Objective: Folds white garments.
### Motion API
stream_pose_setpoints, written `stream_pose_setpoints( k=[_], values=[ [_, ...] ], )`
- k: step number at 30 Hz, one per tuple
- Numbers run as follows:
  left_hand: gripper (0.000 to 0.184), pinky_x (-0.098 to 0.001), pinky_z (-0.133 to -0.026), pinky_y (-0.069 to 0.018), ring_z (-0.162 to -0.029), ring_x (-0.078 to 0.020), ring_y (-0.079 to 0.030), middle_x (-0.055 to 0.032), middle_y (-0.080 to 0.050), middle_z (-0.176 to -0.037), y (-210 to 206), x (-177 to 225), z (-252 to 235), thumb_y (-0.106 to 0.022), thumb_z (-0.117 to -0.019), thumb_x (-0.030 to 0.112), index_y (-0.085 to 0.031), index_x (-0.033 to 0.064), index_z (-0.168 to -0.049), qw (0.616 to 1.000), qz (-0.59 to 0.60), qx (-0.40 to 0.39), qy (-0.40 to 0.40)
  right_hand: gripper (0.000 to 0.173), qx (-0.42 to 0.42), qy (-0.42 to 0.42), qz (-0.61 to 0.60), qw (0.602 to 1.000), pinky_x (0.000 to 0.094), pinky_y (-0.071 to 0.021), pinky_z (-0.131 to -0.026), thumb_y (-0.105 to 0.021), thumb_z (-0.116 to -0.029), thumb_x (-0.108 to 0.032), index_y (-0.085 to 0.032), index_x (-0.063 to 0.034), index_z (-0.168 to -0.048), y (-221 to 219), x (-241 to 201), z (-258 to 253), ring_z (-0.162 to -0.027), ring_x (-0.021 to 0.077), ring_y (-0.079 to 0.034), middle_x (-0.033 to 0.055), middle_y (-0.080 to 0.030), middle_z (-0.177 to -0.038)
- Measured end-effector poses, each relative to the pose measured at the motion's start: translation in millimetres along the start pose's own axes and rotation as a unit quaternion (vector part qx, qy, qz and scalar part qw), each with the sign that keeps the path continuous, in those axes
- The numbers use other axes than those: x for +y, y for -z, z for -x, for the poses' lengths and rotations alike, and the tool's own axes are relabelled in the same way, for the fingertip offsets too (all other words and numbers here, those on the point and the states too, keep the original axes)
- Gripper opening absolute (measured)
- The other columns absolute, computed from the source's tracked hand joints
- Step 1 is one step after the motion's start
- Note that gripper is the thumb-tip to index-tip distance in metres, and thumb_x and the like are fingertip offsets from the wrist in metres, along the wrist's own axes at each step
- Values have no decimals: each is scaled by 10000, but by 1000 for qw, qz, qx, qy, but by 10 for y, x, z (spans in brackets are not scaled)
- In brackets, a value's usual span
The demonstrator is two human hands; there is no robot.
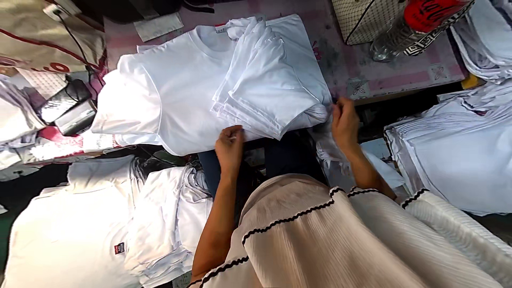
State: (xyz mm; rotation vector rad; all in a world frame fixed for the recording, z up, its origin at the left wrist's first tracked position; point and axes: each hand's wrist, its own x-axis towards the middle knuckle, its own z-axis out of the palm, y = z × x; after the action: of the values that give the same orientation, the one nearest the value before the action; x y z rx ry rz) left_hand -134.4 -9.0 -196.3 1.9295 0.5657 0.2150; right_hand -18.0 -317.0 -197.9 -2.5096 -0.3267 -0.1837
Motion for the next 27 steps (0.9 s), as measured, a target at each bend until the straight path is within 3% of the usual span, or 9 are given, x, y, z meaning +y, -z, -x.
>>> stream_pose_setpoints(
  k=[4,7,9,12,15,18,21,24,27],
  values=[
    [578,-453,-1038,-481,-1288,-332,-552,-281,-480,-1473,234,26,-279,-608,-1013,219,-414,-66,-1478,991,4,131,3,421,13,-139,107,984,612,-481,-1014,-416,-1097,-197,-519,121,-1353,152,595,-919,-1221,516,-579,356,-538,-1357],
    [780,-412,-1013,-490,-1233,-261,-562,-239,-481,-1460,177,66,-380,-660,-982,270,-238,-1,-1580,979,127,138,83,373,-12,-132,135,982,627,-475,-1020,-509,-1070,-162,-573,134,-1288,29,842,-1298,-1251,528,-546,372,-507,-1367],
    [771,-352,-947,-533,-1124,-198,-617,-214,-518,-1392,109,146,-361,-642,-993,176,-177,8,-1584,958,228,132,113,386,-25,-135,134,982,695,-389,-1047,-540,-1053,-166,-583,114,-1315,3,801,-1429,-1316,555,-468,377,-500,-1387],
    [537,-326,-819,-562,-921,-156,-647,-144,-597,-1160,-12,239,-298,-557,-1042,122,-314,-15,-1500,922,324,119,174,414,-8,-78,72,994,676,-367,-1093,-533,-1043,-153,-570,65,-1393,75,374,-1505,-1337,525,-481,339,-515,-1425],
    [299,-392,-806,-597,-885,-202,-683,-130,-656,-1028,-121,255,-303,-492,-1079,163,-498,-25,-1312,888,390,66,235,386,-25,129,-54,990,546,-384,-1178,-496,-1051,-105,-582,44,-1397,-79,-197,-1506,-1397,403,-493,258,-543,-1460],
    [322,-387,-795,-598,-897,-209,-698,-137,-685,-1044,-234,285,-370,-487,-1085,224,-529,-13,-1299,873,404,20,273,500,-148,343,-28,927,677,-139,-1240,-551,-1037,-284,-532,-128,-1512,-594,-573,-1445,-1557,427,-202,153,-358,-1647],
    [330,-371,-731,-621,-849,-220,-724,-169,-710,-1018,-344,349,-485,-571,-1046,166,-514,-32,-1303,881,388,2,271,531,-246,383,37,890,718,-53,-1217,-536,-1049,-378,-465,-277,-1566,-838,-710,-1352,-1569,474,-45,69,-209,-1717],
    [330,-339,-679,-611,-797,-185,-707,-157,-685,-966,-386,761,-595,-627,-965,-2,-492,-53,-1261,911,362,38,195,510,-265,364,-102,887,703,-82,-1220,-496,-1051,-225,-480,-126,-1551,-613,-612,-1560,-1568,450,-122,122,-287,-1685],
    [346,-343,-785,-617,-866,-152,-708,-73,-691,-998,-398,1521,-664,-626,-944,-49,-487,15,-1255,914,398,-67,29,540,-245,253,-324,878,440,-114,-1304,-304,-1095,-166,-288,44,-1593,-362,-463,-1722,-1594,268,-136,168,-214,-1700]
  ],
)
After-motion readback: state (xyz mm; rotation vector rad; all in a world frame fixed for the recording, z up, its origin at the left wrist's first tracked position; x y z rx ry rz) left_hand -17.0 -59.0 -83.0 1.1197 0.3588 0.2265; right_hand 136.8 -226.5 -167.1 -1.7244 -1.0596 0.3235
